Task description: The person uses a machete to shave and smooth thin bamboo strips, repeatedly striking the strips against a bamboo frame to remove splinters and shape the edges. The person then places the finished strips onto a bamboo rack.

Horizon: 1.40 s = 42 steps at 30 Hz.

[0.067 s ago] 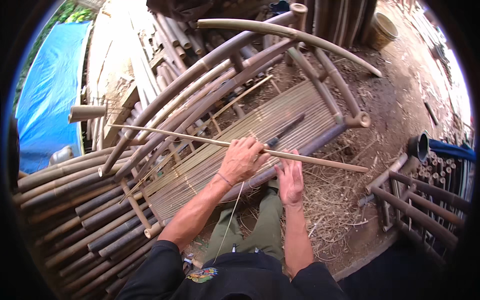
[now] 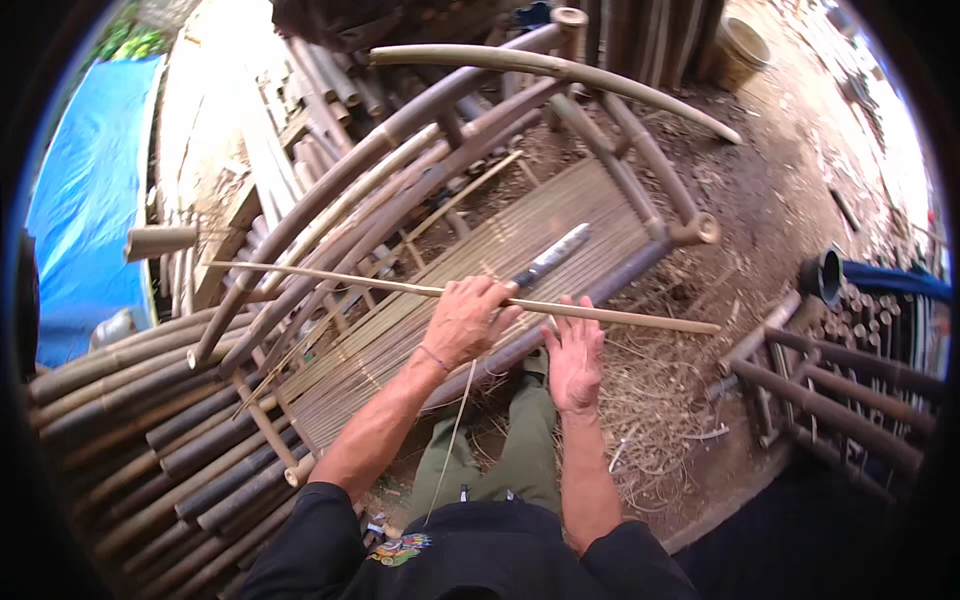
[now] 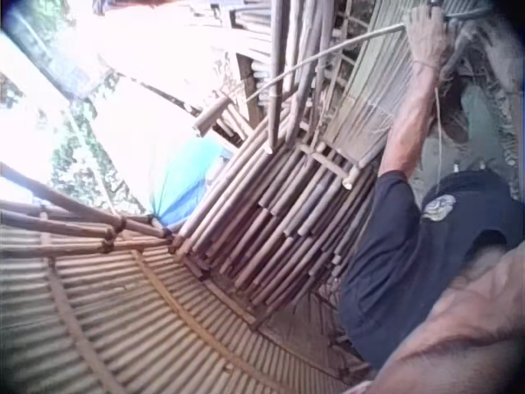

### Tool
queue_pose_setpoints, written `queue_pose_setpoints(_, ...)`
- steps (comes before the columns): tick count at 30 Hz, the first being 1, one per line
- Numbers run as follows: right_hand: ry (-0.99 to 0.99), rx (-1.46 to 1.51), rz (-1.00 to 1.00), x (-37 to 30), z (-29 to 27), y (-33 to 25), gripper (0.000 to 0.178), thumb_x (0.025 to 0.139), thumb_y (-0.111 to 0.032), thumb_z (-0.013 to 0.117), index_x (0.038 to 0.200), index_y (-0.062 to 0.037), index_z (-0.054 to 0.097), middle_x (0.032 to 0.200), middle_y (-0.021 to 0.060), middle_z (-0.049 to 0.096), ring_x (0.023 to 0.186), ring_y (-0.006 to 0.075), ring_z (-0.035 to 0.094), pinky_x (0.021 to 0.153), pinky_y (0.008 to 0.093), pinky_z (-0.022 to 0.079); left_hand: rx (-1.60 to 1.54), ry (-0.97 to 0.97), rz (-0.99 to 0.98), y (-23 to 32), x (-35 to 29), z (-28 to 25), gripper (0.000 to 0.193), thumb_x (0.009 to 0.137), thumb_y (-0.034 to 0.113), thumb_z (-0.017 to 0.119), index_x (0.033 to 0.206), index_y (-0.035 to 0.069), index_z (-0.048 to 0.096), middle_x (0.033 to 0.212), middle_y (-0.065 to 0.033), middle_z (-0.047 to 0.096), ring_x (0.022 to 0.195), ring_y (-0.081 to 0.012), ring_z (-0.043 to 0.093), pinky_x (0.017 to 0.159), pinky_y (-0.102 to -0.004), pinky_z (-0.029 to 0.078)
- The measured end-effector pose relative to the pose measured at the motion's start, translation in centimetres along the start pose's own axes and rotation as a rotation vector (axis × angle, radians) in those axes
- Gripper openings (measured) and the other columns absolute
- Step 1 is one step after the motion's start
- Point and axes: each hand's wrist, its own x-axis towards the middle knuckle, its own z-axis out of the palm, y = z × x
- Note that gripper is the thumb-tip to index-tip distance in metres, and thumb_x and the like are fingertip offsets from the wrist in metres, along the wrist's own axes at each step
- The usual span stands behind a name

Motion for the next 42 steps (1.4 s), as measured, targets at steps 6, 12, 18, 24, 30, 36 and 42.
queue_pose_setpoints(6,0.439,0.324,-0.292,-0.8,4.6,-8.1,0.037,0.100,-0.047,0.045,0.090,-0.0119,0.052,0.076,0.0019,0.057,0.079,0.0223,0.058,0.087,0.0430,0.048,0.086,0.020,0.100,1.1,-2.0,-2.6,0.030,0.090,0.039,0.061,0.095,0.010,0.060,0.089,-0.0083,0.058,0.088,-0.0273,0.056,0.079,-0.0404,0.041)
queue_pose_setpoints(12,0.682,0.426,-0.529,-4.8,10.6,-12.3,0.047,0.094,-0.054,0.055,0.067,-0.0200,0.037,0.052,-0.0057,0.027,0.043,0.0096,0.026,0.044,0.0277,0.026,0.203,-0.093,0.180,0.3,-5.5,-5.2,0.045,0.088,0.052,0.060,0.082,0.008,0.058,0.073,-0.0126,0.058,0.073,-0.0310,0.060,0.065,-0.0429,0.045)
queue_pose_setpoints(18,0.132,0.253,-0.545,-9.5,14.4,-15.9,0.055,0.098,-0.048,0.050,0.059,-0.0195,0.024,0.048,-0.0065,0.016,0.041,0.0090,0.013,0.040,0.0286,0.015,0.094,-0.420,0.103,4.0,-5.0,-12.0,0.061,0.082,0.063,0.063,0.072,0.003,0.067,0.057,-0.0159,0.060,0.054,-0.0331,0.063,0.054,-0.0450,0.048)
queue_pose_setpoints(24,-0.720,0.179,-0.654,-16.2,19.2,-20.7,0.047,0.102,-0.034,0.045,0.063,-0.0175,0.026,0.046,-0.0079,0.022,0.038,0.0063,0.016,0.037,0.0276,0.017,-0.261,-0.884,0.138,9.4,-5.1,-19.8,0.040,0.087,0.037,0.071,0.079,-0.002,0.069,0.052,-0.0138,0.053,0.046,-0.0195,0.052,0.047,-0.0374,0.041)
queue_pose_setpoints(30,-1.130,0.316,-0.582,-20.5,21.5,-25.0,0.048,0.096,-0.022,0.060,0.058,-0.0135,0.033,0.043,-0.0042,0.032,0.033,0.0098,0.025,0.034,0.0295,0.020,-0.426,-1.097,0.251,12.8,-7.4,-22.5,0.036,0.086,0.033,0.074,0.077,-0.002,0.069,0.053,-0.0069,0.055,0.048,-0.0125,0.052,0.044,-0.0343,0.039)
queue_pose_setpoints(36,-0.309,0.304,-0.639,-13.4,16.1,-28.8,0.048,0.100,-0.037,0.053,0.063,-0.0169,0.029,0.052,-0.0059,0.020,0.043,0.0078,0.019,0.044,0.0258,0.024,-0.212,-0.555,0.277,14.4,-1.5,-21.3,0.055,0.082,0.046,0.075,0.112,0.003,0.057,0.100,-0.0120,0.062,0.092,-0.0229,0.062,0.077,-0.0370,0.050)
queue_pose_setpoints(42,0.189,0.317,-0.566,-4.9,10.0,-34.8,0.041,0.095,-0.035,0.062,0.068,-0.0180,0.035,0.054,-0.0066,0.025,0.047,0.0066,0.027,0.048,0.0243,0.030,-0.025,-0.483,-0.047,3.7,-2.8,-18.6,0.062,0.092,0.058,0.053,0.119,0.003,0.060,0.113,-0.0167,0.064,0.105,-0.0321,0.061,0.093,-0.0407,0.046)
